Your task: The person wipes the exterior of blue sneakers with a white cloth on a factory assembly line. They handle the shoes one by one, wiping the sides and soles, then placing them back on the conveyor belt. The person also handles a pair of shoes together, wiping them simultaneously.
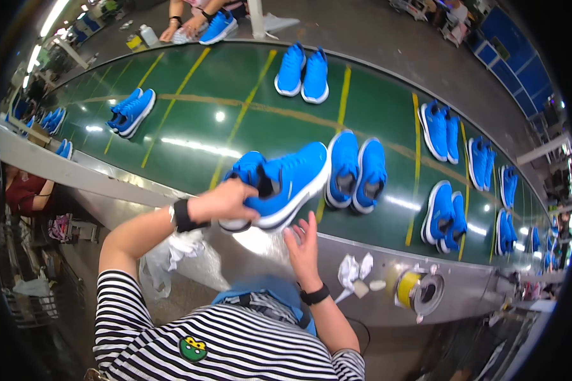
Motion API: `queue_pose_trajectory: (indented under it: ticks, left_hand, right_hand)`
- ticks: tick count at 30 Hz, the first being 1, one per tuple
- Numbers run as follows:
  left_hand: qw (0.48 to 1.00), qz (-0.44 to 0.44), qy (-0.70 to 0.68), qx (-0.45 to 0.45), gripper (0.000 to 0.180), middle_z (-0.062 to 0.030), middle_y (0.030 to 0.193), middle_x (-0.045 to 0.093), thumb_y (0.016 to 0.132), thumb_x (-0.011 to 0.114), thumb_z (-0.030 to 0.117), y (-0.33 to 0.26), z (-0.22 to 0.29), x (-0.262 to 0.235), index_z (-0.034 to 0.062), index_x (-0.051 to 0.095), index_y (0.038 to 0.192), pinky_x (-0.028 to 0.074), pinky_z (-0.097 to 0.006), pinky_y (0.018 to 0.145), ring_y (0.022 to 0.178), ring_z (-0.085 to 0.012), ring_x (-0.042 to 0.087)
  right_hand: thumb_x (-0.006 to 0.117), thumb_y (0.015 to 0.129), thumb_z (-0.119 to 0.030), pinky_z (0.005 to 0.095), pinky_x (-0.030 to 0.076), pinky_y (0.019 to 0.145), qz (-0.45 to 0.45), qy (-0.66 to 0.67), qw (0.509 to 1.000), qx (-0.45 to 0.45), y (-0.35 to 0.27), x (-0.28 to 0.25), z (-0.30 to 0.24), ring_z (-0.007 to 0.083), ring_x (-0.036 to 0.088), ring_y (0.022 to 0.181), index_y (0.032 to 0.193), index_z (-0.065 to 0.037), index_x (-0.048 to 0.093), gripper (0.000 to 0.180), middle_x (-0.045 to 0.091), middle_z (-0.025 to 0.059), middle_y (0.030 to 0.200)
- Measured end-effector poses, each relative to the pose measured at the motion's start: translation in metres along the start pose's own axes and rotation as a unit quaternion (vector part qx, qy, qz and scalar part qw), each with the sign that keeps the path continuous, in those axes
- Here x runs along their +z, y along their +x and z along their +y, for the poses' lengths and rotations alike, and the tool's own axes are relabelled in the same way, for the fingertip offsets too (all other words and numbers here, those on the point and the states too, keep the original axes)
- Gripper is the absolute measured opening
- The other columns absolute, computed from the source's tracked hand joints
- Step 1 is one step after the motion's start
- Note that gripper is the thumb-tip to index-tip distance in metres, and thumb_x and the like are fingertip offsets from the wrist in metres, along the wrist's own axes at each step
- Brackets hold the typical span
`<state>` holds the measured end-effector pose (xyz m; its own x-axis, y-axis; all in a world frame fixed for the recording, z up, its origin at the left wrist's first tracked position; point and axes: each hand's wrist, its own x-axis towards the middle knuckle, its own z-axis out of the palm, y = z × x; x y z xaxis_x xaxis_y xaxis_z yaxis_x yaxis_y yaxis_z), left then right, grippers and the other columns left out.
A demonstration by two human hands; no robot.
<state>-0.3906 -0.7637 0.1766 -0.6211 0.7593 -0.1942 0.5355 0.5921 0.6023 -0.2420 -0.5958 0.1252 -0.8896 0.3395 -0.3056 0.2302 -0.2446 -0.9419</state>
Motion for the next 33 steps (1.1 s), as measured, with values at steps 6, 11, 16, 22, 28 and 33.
queue_pose_trajectory:
  ticks: [6,11,16,22,28,33]
  left_hand:
    - [0.993,-0.054,-0.1,-0.044,0.037,-0.0287,0.092,0.049,0.067,0.067,0.021,-0.103,0.032,0.135,0.0088,0.058,0.1,0.046,-0.045,0.071,0.082,-0.0406,0.054]
    - [0.979,0.138,-0.147,-0.036,0.043,-0.0185,0.096,0.046,0.068,0.066,0.01,-0.129,0.035,0.151,0.0031,0.047,0.106,0.043,-0.037,0.076,0.089,-0.0322,0.049]
    - [0.932,0.326,-0.102,-0.126,0.06,-0.0152,0.089,0.052,0.064,0.068,0.01,-0.125,-0.009,0.153,-0.0031,0.04,0.114,0.044,-0.034,0.074,0.08,-0.0283,0.054]
    - [0.812,0.198,-0.512,-0.199,0.045,-0.0095,0.091,0.061,0.07,0.059,0.001,-0.095,-0.052,0.191,0.0001,0.048,0.114,0.046,-0.03,0.07,0.08,-0.0193,0.058]
    - [0.714,0.062,-0.633,-0.293,0.032,-0.0115,0.101,0.06,0.077,0.051,-0.002,-0.125,-0.049,0.174,0.0007,0.054,0.109,0.05,-0.032,0.075,0.086,-0.0201,0.06]
    - [0.74,0.047,-0.607,-0.284,0.033,-0.0126,0.106,0.058,0.078,0.051,-0.002,-0.128,-0.048,0.189,-0.0002,0.052,0.112,0.05,-0.032,0.077,0.09,-0.0211,0.059]
  right_hand:
    - [0.068,0.074,-0.015,0.0311,0.039,0.089,-0.023,0.041,0.995,0.089,-0.061,-0.026,0.061,0.0199,0.048,0.105,0.126,0.001,0.027,0.068,0.047,0.0132,0.115]
    - [0.066,0.074,-0.01,0.0296,0.04,0.086,-0.023,0.062,0.994,0.083,-0.068,-0.035,0.093,0.0171,0.05,0.1,0.128,-0.003,0.028,0.067,0.05,0.0095,0.111]
    - [0.066,0.073,-0.008,0.0291,0.041,0.084,0.002,-0.003,0.999,0.05,-0.062,-0.034,0.108,0.0161,0.051,0.098,0.128,-0.003,0.028,0.067,0.051,0.0089,0.109]
    - [0.06,0.078,-0.011,0.0271,0.042,0.079,0.016,0.049,0.991,0.121,-0.062,-0.046,0.101,0.0137,0.054,0.088,0.115,-0.003,0.044,0.041,0.056,0.0048,0.098]
    - [0.05,0.083,-0.01,0.0353,0.05,0.074,0.003,0.203,0.957,0.208,-0.076,-0.09,0.1,0.0221,0.061,0.085,0.109,0.001,0.052,0.028,0.059,0.0129,0.101]
    - [0.048,0.084,-0.008,0.0342,0.049,0.078,-0.011,0.235,0.944,0.231,-0.073,-0.1,0.11,0.0229,0.06,0.087,0.109,0.001,0.052,0.027,0.059,0.0137,0.102]
